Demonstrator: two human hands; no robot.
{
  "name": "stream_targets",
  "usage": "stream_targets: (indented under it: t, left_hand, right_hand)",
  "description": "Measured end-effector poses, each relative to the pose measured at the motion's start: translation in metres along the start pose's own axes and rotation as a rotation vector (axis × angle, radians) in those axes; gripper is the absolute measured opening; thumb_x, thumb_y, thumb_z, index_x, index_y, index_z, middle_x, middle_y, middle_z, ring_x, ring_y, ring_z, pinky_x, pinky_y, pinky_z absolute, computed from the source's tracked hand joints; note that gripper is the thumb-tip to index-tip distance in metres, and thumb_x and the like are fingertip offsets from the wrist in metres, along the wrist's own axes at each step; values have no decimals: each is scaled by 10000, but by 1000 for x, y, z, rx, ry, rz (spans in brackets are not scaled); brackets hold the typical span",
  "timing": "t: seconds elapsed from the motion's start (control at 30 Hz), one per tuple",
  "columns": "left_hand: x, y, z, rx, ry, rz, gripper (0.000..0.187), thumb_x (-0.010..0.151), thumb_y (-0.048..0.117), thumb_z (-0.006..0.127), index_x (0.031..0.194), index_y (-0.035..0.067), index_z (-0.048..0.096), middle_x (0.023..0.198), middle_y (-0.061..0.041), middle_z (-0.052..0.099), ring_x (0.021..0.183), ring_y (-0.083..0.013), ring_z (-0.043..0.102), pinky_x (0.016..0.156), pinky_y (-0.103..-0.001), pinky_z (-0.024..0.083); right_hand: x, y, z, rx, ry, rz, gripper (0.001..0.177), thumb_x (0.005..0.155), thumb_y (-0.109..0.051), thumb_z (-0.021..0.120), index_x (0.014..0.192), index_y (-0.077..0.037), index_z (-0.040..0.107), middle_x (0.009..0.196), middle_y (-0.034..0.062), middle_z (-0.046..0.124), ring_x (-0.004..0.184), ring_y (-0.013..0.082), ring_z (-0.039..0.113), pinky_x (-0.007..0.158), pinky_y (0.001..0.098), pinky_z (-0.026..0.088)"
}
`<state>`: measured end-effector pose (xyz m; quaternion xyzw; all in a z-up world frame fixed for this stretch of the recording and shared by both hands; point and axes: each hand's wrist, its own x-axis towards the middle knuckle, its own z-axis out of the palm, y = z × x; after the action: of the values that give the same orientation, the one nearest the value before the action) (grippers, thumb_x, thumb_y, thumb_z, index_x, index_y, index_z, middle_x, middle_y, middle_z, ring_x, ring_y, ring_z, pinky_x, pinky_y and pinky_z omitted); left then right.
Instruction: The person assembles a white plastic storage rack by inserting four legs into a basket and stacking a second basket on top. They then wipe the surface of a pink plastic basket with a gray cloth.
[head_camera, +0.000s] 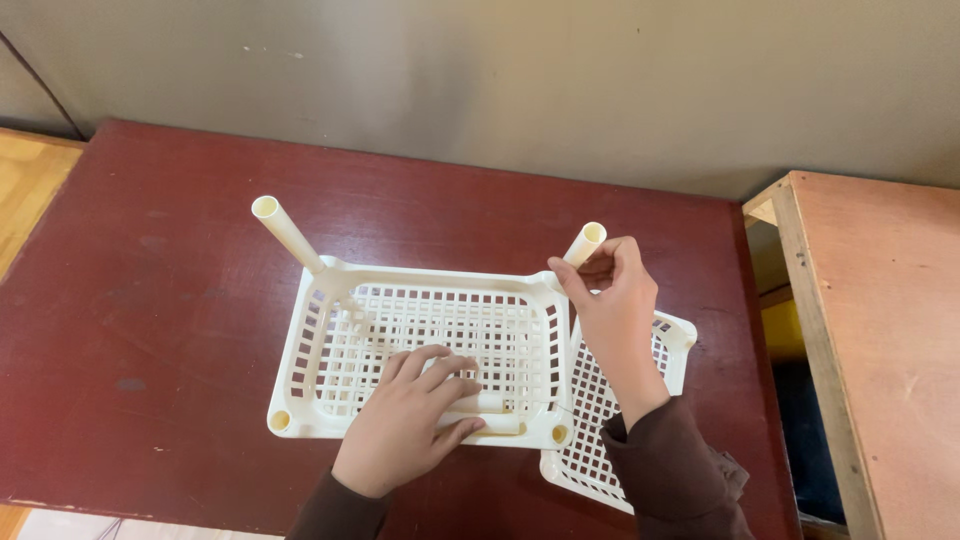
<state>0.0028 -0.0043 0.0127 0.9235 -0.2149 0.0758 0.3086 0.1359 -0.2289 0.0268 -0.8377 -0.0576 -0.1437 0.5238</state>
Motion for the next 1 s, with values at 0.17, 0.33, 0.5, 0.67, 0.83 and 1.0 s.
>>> stream_targets:
  t: [0.17, 0.33, 0.5, 0.67, 0.83, 1.0]
  left_hand:
    - [-2, 0, 3, -18, 56, 4, 223, 875, 254, 734, 1010, 87, 675, 1097, -56, 685, 1130, -286, 592, 1001, -444, 424]
    - [-3, -3, 6, -23, 33, -24, 182, 898, 176, 698, 1056, 97, 653, 976, -41, 688, 951, -267, 632, 873, -401, 470]
    - [-10, -9, 13, -80, 114, -11, 203, 906, 156, 721, 1026, 66, 584, 1002, -54, 681, 919, -280, 655, 808, -392, 504]
    - [-16, -18, 11, -386, 147, -194, 227, 913, 133, 726, 1083, 56, 597, 1055, -74, 692, 965, -250, 717, 834, -357, 554]
    - [-24, -20, 0, -345, 252, -182, 328, 892, 113, 742, 1184, 46, 609, 1118, -136, 684, 1060, -311, 657, 898, -392, 520]
    - [-29, -19, -8, -306, 276, -254, 301, 890, 73, 708, 1180, 56, 628, 1078, -146, 707, 1043, -339, 661, 890, -409, 516]
  right_hand:
    - [-20, -1, -14, -65, -17, -4, 422, 821, -160, 870, 967, -13, 503, 786, 46, 570, 672, 107, 556, 576, 260, 509]
    - [-52, -18, -16, -89, -318, 48, 233, 859, -178, 815, 968, -48, 654, 742, 34, 630, 697, 120, 604, 641, 279, 516]
    - [-71, -40, -6, -43, -610, -233, 353, 814, -156, 801, 1130, -42, 695, 952, 99, 714, 870, 242, 668, 755, 342, 536]
    - [-72, -51, 9, -36, -751, -60, 285, 850, -160, 755, 1130, -110, 774, 976, 53, 798, 883, 200, 739, 783, 309, 573]
    - [-71, -65, 12, 29, -667, -6, 265, 815, -132, 791, 1073, -78, 771, 886, 40, 753, 807, 149, 691, 743, 287, 563]
    - [-76, -77, 22, 253, -585, 39, 271, 822, -73, 795, 1088, -43, 755, 969, 23, 685, 827, 108, 639, 742, 253, 550]
